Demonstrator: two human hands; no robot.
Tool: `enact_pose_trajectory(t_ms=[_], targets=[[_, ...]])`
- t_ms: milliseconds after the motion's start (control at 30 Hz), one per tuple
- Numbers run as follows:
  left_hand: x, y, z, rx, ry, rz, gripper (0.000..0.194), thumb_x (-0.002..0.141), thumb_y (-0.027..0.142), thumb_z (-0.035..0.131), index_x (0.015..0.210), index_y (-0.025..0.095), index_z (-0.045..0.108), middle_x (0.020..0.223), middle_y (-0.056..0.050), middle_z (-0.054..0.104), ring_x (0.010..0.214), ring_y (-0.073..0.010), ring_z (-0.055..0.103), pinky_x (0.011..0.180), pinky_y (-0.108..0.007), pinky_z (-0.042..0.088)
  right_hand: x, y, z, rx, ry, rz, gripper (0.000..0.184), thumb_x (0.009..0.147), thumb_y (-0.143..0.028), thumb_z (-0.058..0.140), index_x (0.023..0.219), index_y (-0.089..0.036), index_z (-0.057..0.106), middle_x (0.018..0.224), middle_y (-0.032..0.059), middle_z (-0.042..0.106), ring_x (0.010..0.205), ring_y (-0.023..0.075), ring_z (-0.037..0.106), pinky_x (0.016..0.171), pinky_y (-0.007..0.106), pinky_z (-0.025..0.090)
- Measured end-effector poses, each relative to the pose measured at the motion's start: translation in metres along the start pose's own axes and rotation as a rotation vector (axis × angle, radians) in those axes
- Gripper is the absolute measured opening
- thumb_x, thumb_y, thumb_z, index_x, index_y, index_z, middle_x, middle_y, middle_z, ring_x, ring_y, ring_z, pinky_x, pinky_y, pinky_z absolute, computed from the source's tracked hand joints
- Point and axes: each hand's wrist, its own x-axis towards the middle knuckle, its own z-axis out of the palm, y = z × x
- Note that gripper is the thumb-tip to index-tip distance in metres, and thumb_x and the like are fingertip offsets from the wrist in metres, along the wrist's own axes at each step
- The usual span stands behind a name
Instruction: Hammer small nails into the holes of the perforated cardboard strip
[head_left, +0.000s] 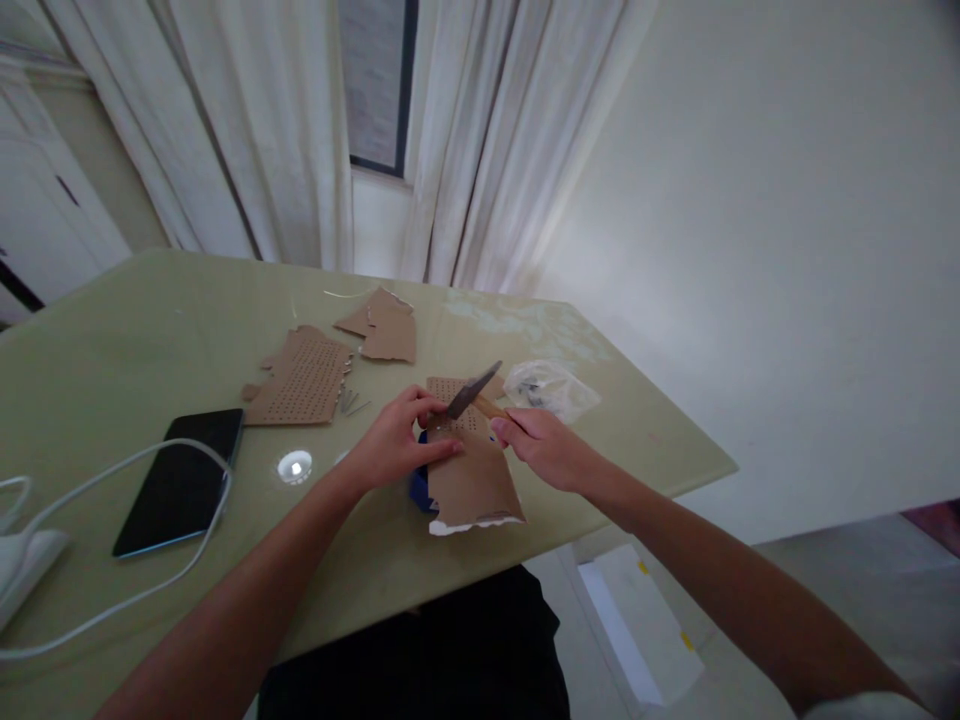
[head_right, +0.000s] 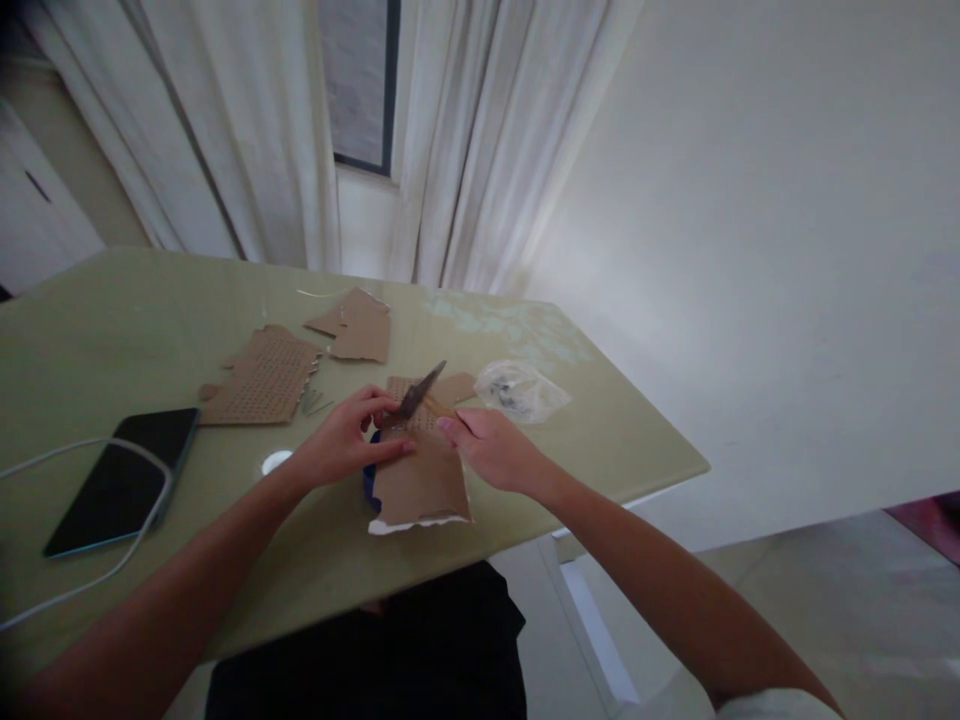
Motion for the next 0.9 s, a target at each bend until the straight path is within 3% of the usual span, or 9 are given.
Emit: enact_pose_trajectory(t_ms=[233,333,433,567,700,900], targets=[[-0.002,-0.004,0.003,-0.019,0.013,-0.014,0.056,0.082,0.054,0.093,0.125,0.022,0.079,0.107,-0.004,0.067,0.083,-0.0178,0.060,0.077,-0.033,0.053,0.002,0.004,0.003,-0.022,-0.011,-0.034,0.043,0.114,-0.042,0.052,0.077,-0.021,0.057,0.073,0.0008,0.060,0.070,0.0180,0.055,0.066,0.033,0.032],[-0.002,-0.006,0.004,-0.017,0.072,-0.004,0.056,0.087,0.056,0.087,0.130,0.022,0.076,0.109,-0.005,0.070,0.087,-0.0191,0.062,0.077,-0.032,0.052,0.009,0.015,0.001,0.107,0.188,-0.079,0.047,0.114,-0.053,0.051,0.079,-0.023,0.058,0.065,-0.0024,0.052,0.061,0.0163,0.049,0.061,0.031,0.034],[0.000,-0.012,0.002,0.033,0.213,-0.050,0.040,0.104,0.053,0.065,0.126,0.022,0.076,0.108,-0.006,0.074,0.086,-0.0194,0.062,0.074,-0.031,0.050,0.027,0.030,-0.001,0.377,0.461,-0.096,0.054,0.109,-0.072,0.055,0.083,-0.024,0.056,0.059,-0.0070,0.043,0.050,0.0131,0.038,0.050,0.027,0.031],[0.000,-0.024,-0.010,0.427,0.337,-0.247,0.028,0.106,0.037,0.057,0.113,0.019,0.078,0.104,-0.011,0.077,0.093,-0.0260,0.066,0.085,-0.039,0.053,0.066,0.048,0.000,0.691,0.782,-0.155,0.061,0.098,-0.084,0.065,0.084,-0.026,0.052,0.056,-0.0108,0.038,0.042,0.0099,0.030,0.039,0.023,0.025],[-0.007,-0.030,-0.025,0.973,0.217,-0.406,0.025,0.104,0.027,0.057,0.112,0.017,0.079,0.120,-0.019,0.076,0.119,-0.0408,0.066,0.098,-0.053,0.051,0.097,0.061,0.008,0.786,0.961,-0.222,0.063,0.094,-0.086,0.068,0.084,-0.026,0.053,0.054,-0.0118,0.038,0.040,0.0090,0.030,0.035,0.020,0.025],[-0.010,-0.035,-0.036,1.076,0.072,-0.557,0.025,0.106,0.027,0.055,0.107,0.018,0.079,0.121,-0.020,0.076,0.122,-0.0430,0.066,0.096,-0.055,0.052,0.107,0.066,0.020,0.825,1.011,-0.292,0.060,0.098,-0.081,0.069,0.083,-0.025,0.055,0.053,-0.0124,0.036,0.039,0.0083,0.029,0.034,0.018,0.026]])
